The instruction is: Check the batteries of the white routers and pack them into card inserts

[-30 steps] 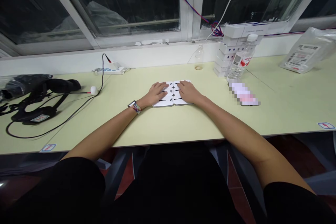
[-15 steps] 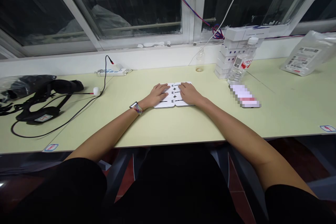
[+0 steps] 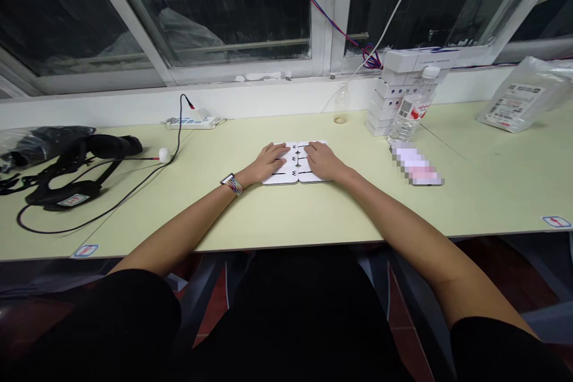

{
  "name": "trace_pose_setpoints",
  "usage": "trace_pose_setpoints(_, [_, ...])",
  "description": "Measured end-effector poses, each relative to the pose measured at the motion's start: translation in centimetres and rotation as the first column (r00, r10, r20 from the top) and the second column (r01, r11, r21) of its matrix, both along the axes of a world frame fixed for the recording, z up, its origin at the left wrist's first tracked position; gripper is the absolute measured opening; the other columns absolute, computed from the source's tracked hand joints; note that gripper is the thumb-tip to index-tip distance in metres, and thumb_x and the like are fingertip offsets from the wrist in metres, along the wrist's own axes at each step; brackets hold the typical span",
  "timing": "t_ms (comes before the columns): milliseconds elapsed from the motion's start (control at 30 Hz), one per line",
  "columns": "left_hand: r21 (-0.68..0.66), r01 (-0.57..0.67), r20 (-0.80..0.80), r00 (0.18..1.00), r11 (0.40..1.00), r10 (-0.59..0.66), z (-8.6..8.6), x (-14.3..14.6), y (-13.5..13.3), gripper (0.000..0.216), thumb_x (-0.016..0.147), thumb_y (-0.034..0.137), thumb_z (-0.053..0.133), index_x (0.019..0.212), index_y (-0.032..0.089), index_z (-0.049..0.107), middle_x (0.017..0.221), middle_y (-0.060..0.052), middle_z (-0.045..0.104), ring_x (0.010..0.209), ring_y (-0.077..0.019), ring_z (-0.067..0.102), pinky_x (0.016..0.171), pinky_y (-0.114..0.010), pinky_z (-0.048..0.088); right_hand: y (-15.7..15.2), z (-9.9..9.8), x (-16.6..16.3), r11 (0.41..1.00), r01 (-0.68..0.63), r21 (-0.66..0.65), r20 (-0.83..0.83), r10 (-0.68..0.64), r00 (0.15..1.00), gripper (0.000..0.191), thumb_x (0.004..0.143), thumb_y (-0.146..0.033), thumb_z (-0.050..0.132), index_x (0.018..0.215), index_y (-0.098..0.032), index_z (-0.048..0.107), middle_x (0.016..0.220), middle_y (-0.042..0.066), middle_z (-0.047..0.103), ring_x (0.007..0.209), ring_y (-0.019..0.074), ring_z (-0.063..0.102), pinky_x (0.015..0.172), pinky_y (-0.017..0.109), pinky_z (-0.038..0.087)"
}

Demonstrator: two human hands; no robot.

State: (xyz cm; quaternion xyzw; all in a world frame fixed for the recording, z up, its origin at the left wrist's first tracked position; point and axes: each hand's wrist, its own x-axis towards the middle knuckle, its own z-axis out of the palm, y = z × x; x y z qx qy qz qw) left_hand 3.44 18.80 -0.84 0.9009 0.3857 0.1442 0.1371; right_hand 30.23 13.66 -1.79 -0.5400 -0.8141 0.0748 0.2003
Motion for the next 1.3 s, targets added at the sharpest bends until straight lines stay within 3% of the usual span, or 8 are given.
trace_pose_setpoints(300, [-0.031,-0.03,-0.017,0.999,0.999,0.03,0.04,0.21,-0.14,0.068,0.11,0.055,0.038,0.167,0.021,0.048,0.182,-0.009,0.037,0.172,-0.038,0.02,0.142,-0.057,0.014,0.01,0.07,-0.17,1.0,0.011,0.001,0.025,-0.011,1.0,0.058,0.111,-0.031,0.031,0.158,-0.009,0.057,0.17,0.023,0.051,0.159,0.0385,0.043,0.134,0.059,0.033])
trace_pose_setpoints(767, [-0.025,-0.023,-0.006,1.0,0.999,0.023,-0.34,0.14,0.27,0.064,0.109,0.052,0.041,0.166,0.025,0.049,0.181,-0.007,0.038,0.172,-0.039,0.02,0.142,-0.058,0.015,0.08,0.31,-0.24,1.0,0.007,0.009,0.038,-0.007,0.999,0.056,0.111,-0.03,0.03,0.154,-0.01,0.058,0.167,0.024,0.052,0.156,0.0384,0.046,0.13,0.059,0.036])
trace_pose_setpoints(933, [-0.018,-0.014,0.0,1.0,1.0,0.014,-0.36,0.15,0.31,0.065,0.108,0.05,0.041,0.166,0.02,0.049,0.18,-0.01,0.039,0.171,-0.0387,0.022,0.142,-0.058,0.014,0.09,0.4,-0.26,1.0,-0.002,0.005,0.037,0.002,0.999,0.055,0.111,-0.03,0.031,0.153,-0.009,0.058,0.167,0.025,0.052,0.156,0.0388,0.045,0.13,0.059,0.036])
trace_pose_setpoints(1300, [-0.02,-0.024,0.097,0.995,1.0,0.026,-0.37,0.02,0.22,0.056,0.108,0.046,0.045,0.157,0.024,0.058,0.176,-0.008,0.047,0.168,-0.0365,0.03,0.14,-0.061,0.018,-0.57,0.88,-0.4,0.999,0.039,0.035,-0.02,-0.039,0.999,0.049,0.111,-0.029,0.035,0.146,-0.013,0.066,0.159,0.023,0.06,0.149,0.0382,0.053,0.124,0.059,0.043])
